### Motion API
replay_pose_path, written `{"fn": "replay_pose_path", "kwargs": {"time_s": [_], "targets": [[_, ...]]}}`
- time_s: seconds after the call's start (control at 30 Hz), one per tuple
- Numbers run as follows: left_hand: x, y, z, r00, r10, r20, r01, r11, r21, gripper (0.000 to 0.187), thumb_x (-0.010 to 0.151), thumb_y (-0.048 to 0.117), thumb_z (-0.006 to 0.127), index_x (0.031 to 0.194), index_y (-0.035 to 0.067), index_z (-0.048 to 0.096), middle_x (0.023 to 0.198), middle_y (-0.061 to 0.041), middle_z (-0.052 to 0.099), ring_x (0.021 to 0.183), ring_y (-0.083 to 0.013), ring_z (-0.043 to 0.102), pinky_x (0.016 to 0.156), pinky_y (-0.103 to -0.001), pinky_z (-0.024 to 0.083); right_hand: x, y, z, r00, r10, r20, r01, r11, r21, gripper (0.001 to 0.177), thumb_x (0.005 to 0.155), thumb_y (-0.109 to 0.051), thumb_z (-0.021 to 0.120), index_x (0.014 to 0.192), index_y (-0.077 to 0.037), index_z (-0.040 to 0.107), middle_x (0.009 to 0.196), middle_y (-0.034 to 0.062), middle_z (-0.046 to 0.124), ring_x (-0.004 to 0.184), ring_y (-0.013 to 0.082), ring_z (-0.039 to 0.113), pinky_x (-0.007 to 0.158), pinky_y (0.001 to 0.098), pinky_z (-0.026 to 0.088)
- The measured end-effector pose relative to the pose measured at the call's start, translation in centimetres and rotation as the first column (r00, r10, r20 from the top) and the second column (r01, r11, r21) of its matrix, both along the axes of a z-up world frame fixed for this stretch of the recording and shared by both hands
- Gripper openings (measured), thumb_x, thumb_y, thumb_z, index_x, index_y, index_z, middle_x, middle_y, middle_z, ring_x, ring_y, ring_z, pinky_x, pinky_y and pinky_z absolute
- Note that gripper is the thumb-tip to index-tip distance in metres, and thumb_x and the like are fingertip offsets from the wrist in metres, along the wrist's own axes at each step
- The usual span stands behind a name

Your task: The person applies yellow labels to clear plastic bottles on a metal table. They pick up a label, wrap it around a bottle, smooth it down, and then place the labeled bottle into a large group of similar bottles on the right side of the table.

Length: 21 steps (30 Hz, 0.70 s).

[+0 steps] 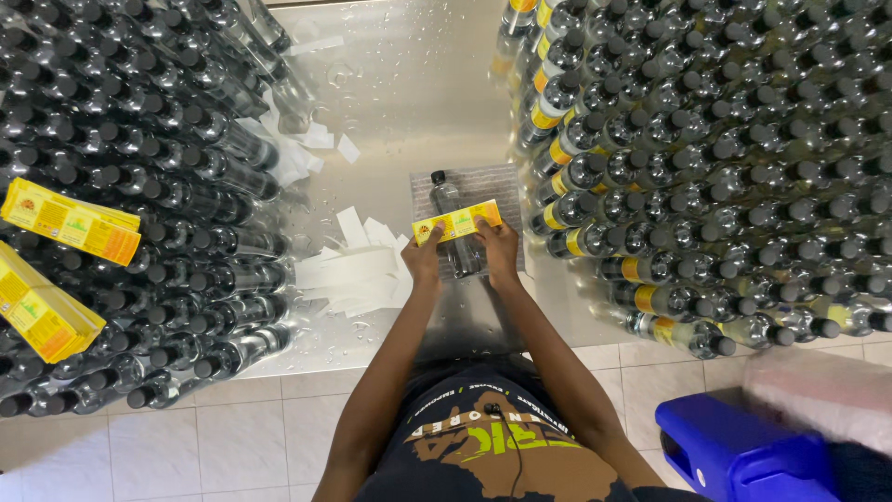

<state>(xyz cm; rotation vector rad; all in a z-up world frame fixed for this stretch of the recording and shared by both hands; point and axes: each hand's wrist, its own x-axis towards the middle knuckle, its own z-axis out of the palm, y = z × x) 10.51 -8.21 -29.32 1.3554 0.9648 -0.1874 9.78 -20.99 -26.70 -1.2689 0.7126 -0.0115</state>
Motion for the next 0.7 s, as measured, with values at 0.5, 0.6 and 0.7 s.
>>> {"fn": "replay_pose_path", "kwargs": {"time_s": [0.5,0.6,0.7], "targets": [[0.6,0.0,4.1,0.999,0.01,-0.036,-0.012,0.999,-0.045,0.052,0.085,0.033,0.101,0.118,0.001,0.077,0.109,-0.017,0.079,0.1,-0.0269,0.077,0.1,-0.043,0.054,0.7,0.4,0.1,1.0,0.002,-0.026,-0.001,1.0,0.022,0.044,0.104,-0.029,0.083,0.128,0.004,0.068,0.107,0.0149,0.07,0.097,0.0236,0.075,0.088,0.0353,0.064],[0.8,0.2,2.1,0.999,0.003,-0.044,-0.004,1.0,-0.025,0.052,0.086,0.035,0.101,0.119,0.003,0.077,0.111,-0.016,0.078,0.104,-0.0283,0.076,0.102,-0.044,0.053,0.6,0.4,0.1,1.0,0.007,-0.025,-0.007,1.0,0.02,0.047,0.103,-0.032,0.085,0.129,0.005,0.068,0.108,0.0166,0.071,0.098,0.0255,0.075,0.089,0.0373,0.064],[0.8,0.4,3.1,0.999,0.0,-0.05,-0.003,0.998,-0.059,0.051,0.089,0.03,0.099,0.124,0.001,0.075,0.115,-0.019,0.079,0.106,-0.0287,0.079,0.098,-0.042,0.057,0.8,0.4,-0.6,0.999,0.004,-0.032,-0.004,1.0,0.015,0.045,0.104,-0.029,0.083,0.129,0.005,0.069,0.105,0.0154,0.07,0.095,0.0237,0.075,0.086,0.0348,0.064]]}}
